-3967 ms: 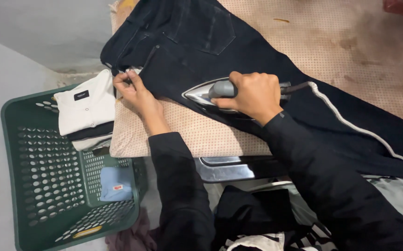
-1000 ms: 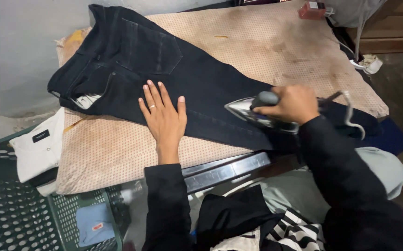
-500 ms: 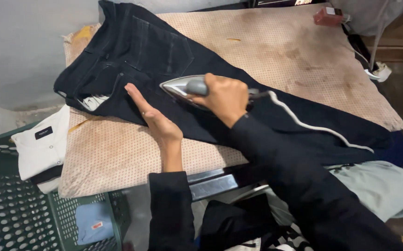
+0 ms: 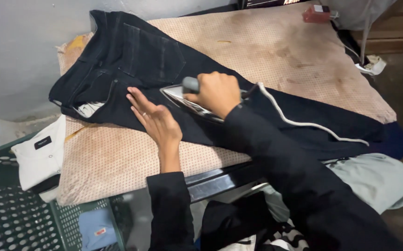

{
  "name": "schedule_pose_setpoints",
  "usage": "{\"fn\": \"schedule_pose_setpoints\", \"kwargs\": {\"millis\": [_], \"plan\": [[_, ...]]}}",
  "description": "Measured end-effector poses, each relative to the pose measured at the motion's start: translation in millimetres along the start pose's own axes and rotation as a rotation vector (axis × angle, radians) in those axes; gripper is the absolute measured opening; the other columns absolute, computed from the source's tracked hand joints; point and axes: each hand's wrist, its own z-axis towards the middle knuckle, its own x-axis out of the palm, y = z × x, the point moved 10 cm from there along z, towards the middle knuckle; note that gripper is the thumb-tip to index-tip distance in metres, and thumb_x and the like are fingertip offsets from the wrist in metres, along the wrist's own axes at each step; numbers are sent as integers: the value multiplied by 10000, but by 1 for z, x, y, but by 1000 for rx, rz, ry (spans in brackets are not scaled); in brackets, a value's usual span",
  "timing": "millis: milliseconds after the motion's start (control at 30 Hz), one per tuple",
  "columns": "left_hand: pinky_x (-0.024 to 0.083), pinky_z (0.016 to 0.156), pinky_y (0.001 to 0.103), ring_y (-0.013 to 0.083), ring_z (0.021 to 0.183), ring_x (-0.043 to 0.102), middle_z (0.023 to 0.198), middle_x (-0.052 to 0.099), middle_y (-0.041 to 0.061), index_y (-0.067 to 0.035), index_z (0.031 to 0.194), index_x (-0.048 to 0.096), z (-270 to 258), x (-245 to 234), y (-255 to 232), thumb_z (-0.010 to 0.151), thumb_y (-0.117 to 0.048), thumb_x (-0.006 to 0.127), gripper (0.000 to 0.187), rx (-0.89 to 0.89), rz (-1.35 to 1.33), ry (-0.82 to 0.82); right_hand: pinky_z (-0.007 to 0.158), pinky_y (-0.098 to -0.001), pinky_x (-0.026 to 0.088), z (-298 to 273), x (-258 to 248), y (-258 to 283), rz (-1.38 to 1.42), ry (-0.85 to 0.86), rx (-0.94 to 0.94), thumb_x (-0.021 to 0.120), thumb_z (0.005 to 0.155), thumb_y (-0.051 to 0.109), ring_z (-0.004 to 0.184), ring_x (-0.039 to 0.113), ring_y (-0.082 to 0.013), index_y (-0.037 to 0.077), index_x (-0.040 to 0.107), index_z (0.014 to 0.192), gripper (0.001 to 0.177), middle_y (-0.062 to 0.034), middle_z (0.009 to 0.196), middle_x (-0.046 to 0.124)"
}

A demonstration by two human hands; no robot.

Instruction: The recorder is ironing a pair of black denim pants on a cloth-covered surface.

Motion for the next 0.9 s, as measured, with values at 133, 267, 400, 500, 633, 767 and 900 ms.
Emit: {"fn": "schedule_pose_setpoints", "kwargs": {"millis": [133, 267, 400, 500, 633, 767, 900], "plan": [[70, 1304, 577, 416, 1628, 97, 1738, 126, 240, 31, 1653, 126, 6, 11, -12, 1098, -515, 321, 803, 43, 277, 83, 548, -464, 550, -26, -10, -35, 7, 79, 52, 802, 710, 684, 597, 702, -348, 90, 772, 786, 600, -160, 665, 697], [49, 1235, 658, 396, 1591, 123, 1714, 177, 196, 16, 1623, 267, 3, 30, -17, 1018, -422, 518, 788, 118, 596, 220, 563, -466, 550, -56, -13, -71, -120, 118, 85, 772, 728, 712, 622, 712, -342, 96, 758, 779, 618, -162, 671, 707], [17, 1196, 731, 386, 1586, 142, 1710, 236, 154, -38, 1603, 404, 1, 43, -19, 1040, -399, 521, 679, 222, 683, 255, 538, -478, 540, -63, -14, -87, -201, 101, 136, 760, 717, 768, 610, 709, -346, 86, 741, 823, 691, -160, 663, 709], [10, 1192, 740, 372, 1585, 165, 1710, 250, 152, -40, 1597, 421, 1, 48, -20, 1045, -406, 514, 668, 239, 667, 290, 540, -486, 536, -45, -6, -89, -196, 29, 194, 769, 718, 754, 629, 710, -352, 93, 741, 800, 667, -152, 680, 712], [9, 1183, 745, 367, 1575, 187, 1702, 252, 157, -34, 1589, 419, 3, 47, -24, 1036, -419, 521, 681, 222, 639, 304, 557, -483, 541, 3, 15, -95, -170, -15, 272, 792, 735, 714, 646, 714, -361, 79, 736, 791, 640, -166, 702, 716], [11, 1177, 753, 360, 1566, 213, 1693, 267, 158, -37, 1578, 432, 4, 47, -25, 1006, -435, 554, 708, 225, 634, 299, 596, -492, 543, 35, 18, -94, -98, -120, 267, 819, 751, 652, 711, 726, -368, 53, 747, 802, 606, -168, 770, 735], [14, 1178, 752, 351, 1561, 237, 1687, 292, 152, -53, 1578, 445, 3, 47, -23, 977, -435, 586, 726, 231, 634, 286, 621, -500, 546, 28, 12, -99, -49, -53, 266, 824, 752, 627, 729, 721, -383, 50, 764, 823, 584, -178, 794, 732]]}}
